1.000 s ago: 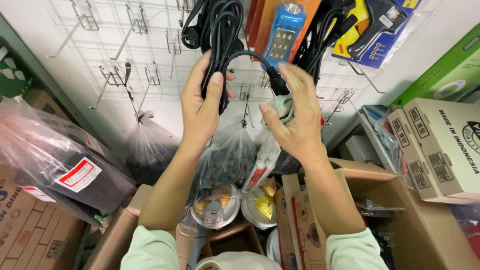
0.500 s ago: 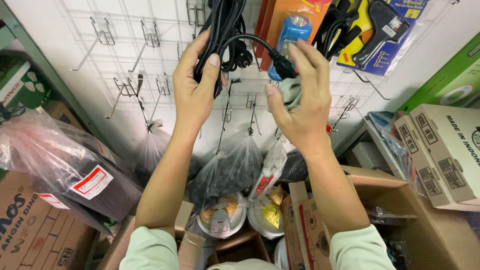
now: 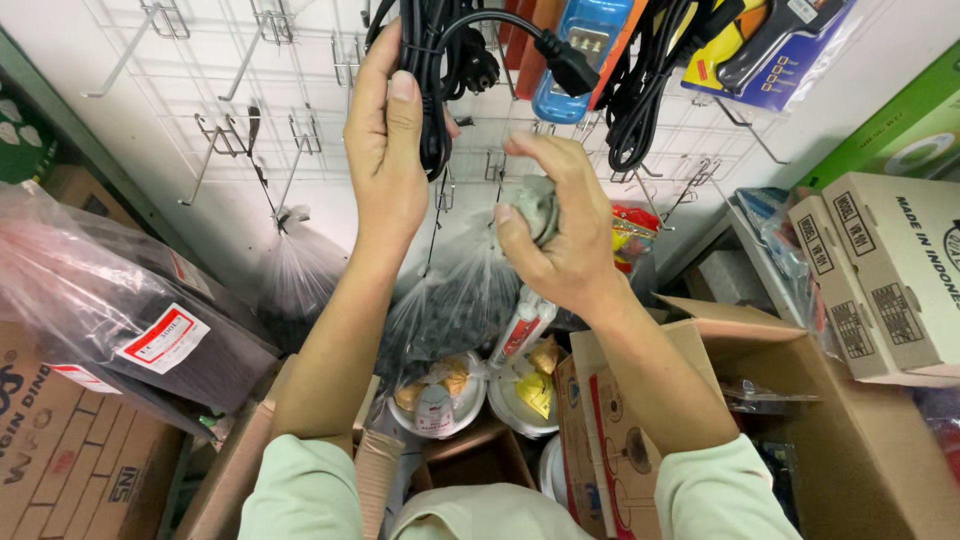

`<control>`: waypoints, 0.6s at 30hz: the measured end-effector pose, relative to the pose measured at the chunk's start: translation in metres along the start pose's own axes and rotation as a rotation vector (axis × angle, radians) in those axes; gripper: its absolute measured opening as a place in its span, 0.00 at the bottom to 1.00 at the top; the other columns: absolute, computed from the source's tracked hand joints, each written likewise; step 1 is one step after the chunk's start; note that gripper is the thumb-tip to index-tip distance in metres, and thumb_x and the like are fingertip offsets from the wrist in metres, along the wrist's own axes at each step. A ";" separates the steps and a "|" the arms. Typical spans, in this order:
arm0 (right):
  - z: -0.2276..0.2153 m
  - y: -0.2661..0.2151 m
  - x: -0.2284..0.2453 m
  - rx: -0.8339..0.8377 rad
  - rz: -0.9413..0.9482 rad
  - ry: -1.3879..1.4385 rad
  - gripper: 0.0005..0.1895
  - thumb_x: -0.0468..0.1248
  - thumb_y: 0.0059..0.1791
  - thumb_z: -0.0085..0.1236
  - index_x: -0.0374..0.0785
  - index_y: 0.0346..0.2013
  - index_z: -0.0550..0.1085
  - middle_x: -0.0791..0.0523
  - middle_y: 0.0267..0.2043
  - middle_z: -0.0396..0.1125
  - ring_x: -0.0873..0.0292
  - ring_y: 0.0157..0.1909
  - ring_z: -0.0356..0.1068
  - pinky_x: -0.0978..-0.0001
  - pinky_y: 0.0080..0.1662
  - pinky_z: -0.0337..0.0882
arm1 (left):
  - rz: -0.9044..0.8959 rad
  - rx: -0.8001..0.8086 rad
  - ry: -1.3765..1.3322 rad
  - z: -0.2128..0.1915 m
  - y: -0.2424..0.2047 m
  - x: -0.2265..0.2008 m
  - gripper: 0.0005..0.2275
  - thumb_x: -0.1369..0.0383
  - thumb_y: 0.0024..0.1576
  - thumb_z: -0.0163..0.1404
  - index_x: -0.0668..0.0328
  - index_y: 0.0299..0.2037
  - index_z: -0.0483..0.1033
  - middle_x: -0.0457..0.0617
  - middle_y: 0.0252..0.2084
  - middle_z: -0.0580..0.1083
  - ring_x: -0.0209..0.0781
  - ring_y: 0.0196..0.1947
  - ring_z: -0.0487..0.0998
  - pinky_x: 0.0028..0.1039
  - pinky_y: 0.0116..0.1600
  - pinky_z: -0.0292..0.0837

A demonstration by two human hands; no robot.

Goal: The person is using a cloth to wipe down various black and white power cables and small electronic components before organizing them into a cardboard box.

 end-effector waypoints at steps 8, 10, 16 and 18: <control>0.009 0.039 -0.011 0.185 -0.049 0.035 0.36 0.31 0.60 0.56 0.35 0.77 0.48 0.47 0.79 0.49 0.49 0.80 0.51 0.65 0.78 0.50 | 0.026 -0.028 0.003 0.011 0.012 0.014 0.14 0.65 0.78 0.41 0.65 0.68 0.66 0.46 0.54 0.70 0.30 0.46 0.74 0.23 0.51 0.77; 0.011 0.048 -0.014 0.166 -0.063 0.027 0.35 0.31 0.61 0.56 0.36 0.77 0.48 0.48 0.79 0.50 0.50 0.78 0.52 0.66 0.76 0.52 | 0.053 -0.041 0.020 0.011 0.017 0.019 0.13 0.66 0.77 0.42 0.66 0.66 0.67 0.46 0.55 0.71 0.31 0.51 0.74 0.23 0.57 0.75; 0.024 0.064 -0.019 0.087 -0.019 -0.018 0.33 0.31 0.60 0.57 0.35 0.76 0.52 0.48 0.71 0.55 0.51 0.72 0.61 0.68 0.73 0.62 | 0.062 -0.089 0.059 0.013 0.027 0.033 0.14 0.68 0.76 0.42 0.67 0.67 0.68 0.51 0.61 0.75 0.38 0.62 0.74 0.25 0.69 0.67; 0.028 0.068 -0.021 0.073 -0.029 -0.013 0.33 0.30 0.60 0.57 0.37 0.76 0.52 0.49 0.68 0.56 0.52 0.69 0.62 0.69 0.70 0.63 | 0.060 -0.105 0.045 0.014 0.030 0.035 0.16 0.69 0.76 0.43 0.66 0.71 0.66 0.53 0.62 0.74 0.39 0.63 0.74 0.27 0.70 0.66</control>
Point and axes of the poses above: each hand's wrist, its own y-axis towards the middle knuckle, its own z-axis out of the palm, x = y × z, the point moved 3 cm from there along y, towards the middle knuckle
